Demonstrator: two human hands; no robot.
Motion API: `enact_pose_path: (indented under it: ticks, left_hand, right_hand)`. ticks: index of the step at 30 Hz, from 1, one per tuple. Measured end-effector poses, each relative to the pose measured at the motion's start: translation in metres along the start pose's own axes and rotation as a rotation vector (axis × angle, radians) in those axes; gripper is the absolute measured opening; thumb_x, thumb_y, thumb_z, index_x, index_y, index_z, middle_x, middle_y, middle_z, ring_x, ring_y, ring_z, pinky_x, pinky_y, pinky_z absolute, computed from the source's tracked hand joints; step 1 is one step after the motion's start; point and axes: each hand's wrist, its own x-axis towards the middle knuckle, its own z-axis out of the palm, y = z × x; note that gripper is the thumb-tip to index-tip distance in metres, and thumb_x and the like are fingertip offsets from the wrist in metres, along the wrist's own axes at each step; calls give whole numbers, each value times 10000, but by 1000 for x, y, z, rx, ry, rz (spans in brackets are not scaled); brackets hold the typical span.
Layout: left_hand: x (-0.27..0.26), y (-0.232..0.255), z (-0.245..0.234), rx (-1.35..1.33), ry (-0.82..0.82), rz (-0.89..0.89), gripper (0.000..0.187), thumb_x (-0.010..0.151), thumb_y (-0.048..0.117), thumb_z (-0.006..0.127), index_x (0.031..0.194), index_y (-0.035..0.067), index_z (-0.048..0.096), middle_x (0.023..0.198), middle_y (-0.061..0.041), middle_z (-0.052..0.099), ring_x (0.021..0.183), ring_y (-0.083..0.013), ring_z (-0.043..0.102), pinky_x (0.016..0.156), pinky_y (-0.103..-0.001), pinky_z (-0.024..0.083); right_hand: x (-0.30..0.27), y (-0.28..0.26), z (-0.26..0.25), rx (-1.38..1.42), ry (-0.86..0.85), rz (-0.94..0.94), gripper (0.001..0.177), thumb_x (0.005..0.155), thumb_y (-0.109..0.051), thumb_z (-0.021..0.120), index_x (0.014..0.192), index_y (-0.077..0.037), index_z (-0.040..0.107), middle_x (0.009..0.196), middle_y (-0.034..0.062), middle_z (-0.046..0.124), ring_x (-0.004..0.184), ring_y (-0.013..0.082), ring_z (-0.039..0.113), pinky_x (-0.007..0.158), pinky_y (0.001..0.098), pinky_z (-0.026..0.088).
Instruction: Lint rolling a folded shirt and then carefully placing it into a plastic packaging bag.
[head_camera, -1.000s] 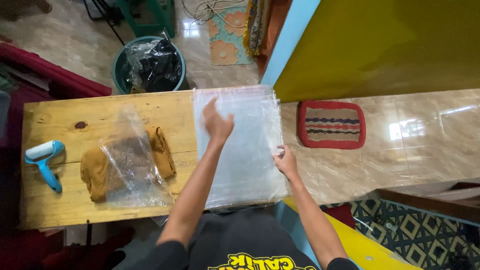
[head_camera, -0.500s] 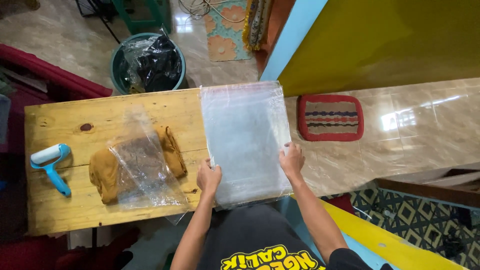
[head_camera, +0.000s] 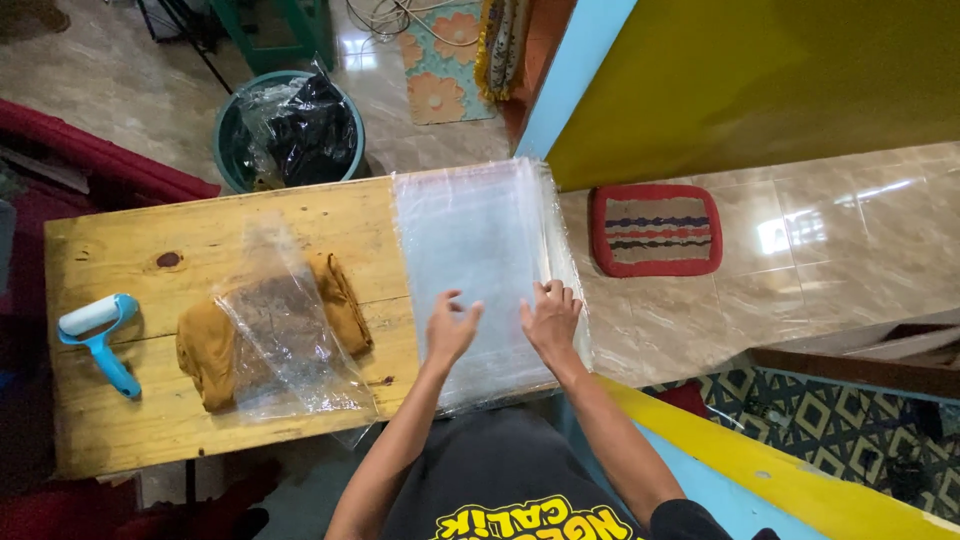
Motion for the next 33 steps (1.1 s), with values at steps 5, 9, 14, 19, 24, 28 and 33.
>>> enact_pose_path:
  ticks: [5, 9, 14, 19, 24, 28, 33]
  left_hand:
    - [71, 0, 104, -74, -239, -89, 868, 774, 684, 779, 1416, 134, 578, 1165, -173, 722, 1161, -360, 682, 945, -486, 566]
    - [126, -23, 162, -74, -102, -158, 358, 802, 359, 683, 992, 69, 774, 830, -172, 747, 835, -338, 758, 729, -455, 612]
    - [103, -12, 129, -39, 54, -138, 272, 839, 237, 642, 952, 28, 774, 846, -193, 756, 828, -373, 747, 710, -471, 609]
    - [56, 45, 88, -105, 43, -159, 431, 913, 227, 590, 1268, 16, 714, 1107, -237, 744, 1117, -415, 691, 941, -547, 558]
    - [66, 42, 93, -242, -123, -115, 764, 949, 547, 601, 1439, -39, 563, 1327, -330, 615, 1279, -493, 565, 1057, -603, 473]
    - [57, 59, 76, -90, -157, -58, 833, 751, 675, 785, 1328, 88, 651, 1141, -239, 724, 1202, -463, 630, 1056, -566, 491]
    - [70, 32, 68, -35, 66, -30, 325, 830, 184, 623, 1084, 54, 778, 916, -218, 767, 969, -454, 726, 858, -558, 573]
  right_hand:
    - [-7, -4, 5, 13, -60, 15, 379, 819, -398, 713, 1124, -173, 722, 1109, 70, 567, 1035, 319, 571, 843, 466, 455]
    - [-9, -2, 8, 221, -194, -2, 477, 838, -504, 721, 1197, -189, 713, 1180, 76, 564, 1107, 330, 573, 897, 487, 467]
    - [-3, 39, 26, 633, 56, 196, 459, 864, -359, 755, 1241, -112, 670, 1110, 175, 635, 1025, 421, 672, 887, 494, 539]
    - [9, 71, 48, 628, 56, 403, 642, 803, -175, 754, 1394, -79, 524, 1091, 233, 694, 985, 466, 710, 845, 550, 564]
    - [4, 32, 10, 598, 129, -100, 324, 789, -160, 705, 1103, -79, 720, 823, 162, 737, 839, 418, 702, 834, 522, 535]
    - [-1, 18, 32, 639, -59, -267, 74, 788, -238, 731, 858, -232, 757, 786, 10, 754, 852, 274, 737, 874, 388, 544]
    - [6, 21, 0, 859, 4, 252, 213, 977, -312, 631, 954, -152, 770, 783, 113, 711, 821, 305, 715, 774, 434, 567]
